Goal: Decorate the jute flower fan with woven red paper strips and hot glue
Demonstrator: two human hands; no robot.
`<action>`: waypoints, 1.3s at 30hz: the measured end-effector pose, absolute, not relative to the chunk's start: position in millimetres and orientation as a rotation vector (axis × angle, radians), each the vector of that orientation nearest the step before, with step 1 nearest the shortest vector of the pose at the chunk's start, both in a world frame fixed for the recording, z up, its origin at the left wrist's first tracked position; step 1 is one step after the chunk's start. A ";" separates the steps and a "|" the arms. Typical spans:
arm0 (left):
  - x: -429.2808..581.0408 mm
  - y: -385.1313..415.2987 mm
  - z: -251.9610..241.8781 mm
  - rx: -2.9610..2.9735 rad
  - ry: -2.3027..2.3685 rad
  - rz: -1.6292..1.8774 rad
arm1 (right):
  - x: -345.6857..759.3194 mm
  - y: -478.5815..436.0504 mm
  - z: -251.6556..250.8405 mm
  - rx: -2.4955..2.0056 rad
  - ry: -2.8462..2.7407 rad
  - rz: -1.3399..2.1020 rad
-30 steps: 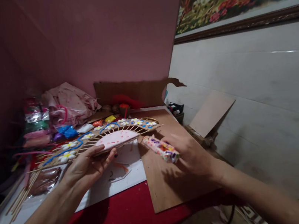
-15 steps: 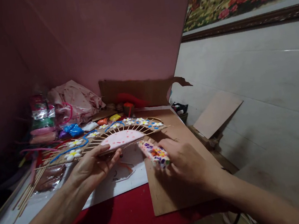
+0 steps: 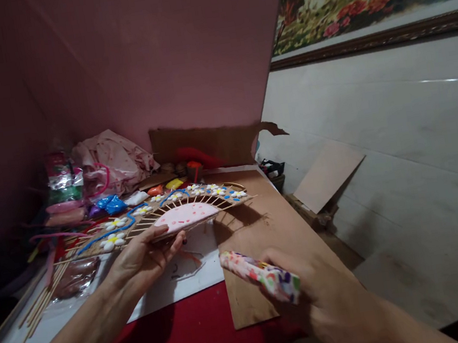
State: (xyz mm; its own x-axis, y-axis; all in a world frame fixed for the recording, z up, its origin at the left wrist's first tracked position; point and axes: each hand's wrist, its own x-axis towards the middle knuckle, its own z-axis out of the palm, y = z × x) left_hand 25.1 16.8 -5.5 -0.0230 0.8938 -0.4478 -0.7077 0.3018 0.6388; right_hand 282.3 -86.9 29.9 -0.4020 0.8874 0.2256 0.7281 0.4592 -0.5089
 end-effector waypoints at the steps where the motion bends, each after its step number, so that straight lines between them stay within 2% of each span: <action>1: 25.1 16.4 -5.5 0.248 0.935 1.299 | 272.7 -80.3 29.9 -1.339 -2.273 0.478; 11: 24.1 15.5 -7.7 0.247 0.897 1.300 | 220.6 -18.9 6.9 -1.135 -2.335 0.286; 19: 23.8 15.8 -7.3 0.253 0.900 1.284 | 220.2 -7.4 -1.2 -1.076 -2.304 0.289; 29: 23.6 14.2 -8.8 0.254 0.881 1.283 | 217.7 -3.6 -4.3 -1.059 -2.289 0.498; 39: 23.9 14.5 -6.9 0.239 0.878 1.272 | 219.1 -1.2 -12.4 -1.044 -2.298 0.409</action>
State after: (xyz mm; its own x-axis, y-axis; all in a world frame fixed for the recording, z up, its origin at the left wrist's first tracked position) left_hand 23.9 14.5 -6.9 0.0298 0.8985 -0.4380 -0.7284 0.3196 0.6060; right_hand 219.1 -1.2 -12.4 -0.5282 0.7612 0.3763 0.5846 0.6474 -0.4890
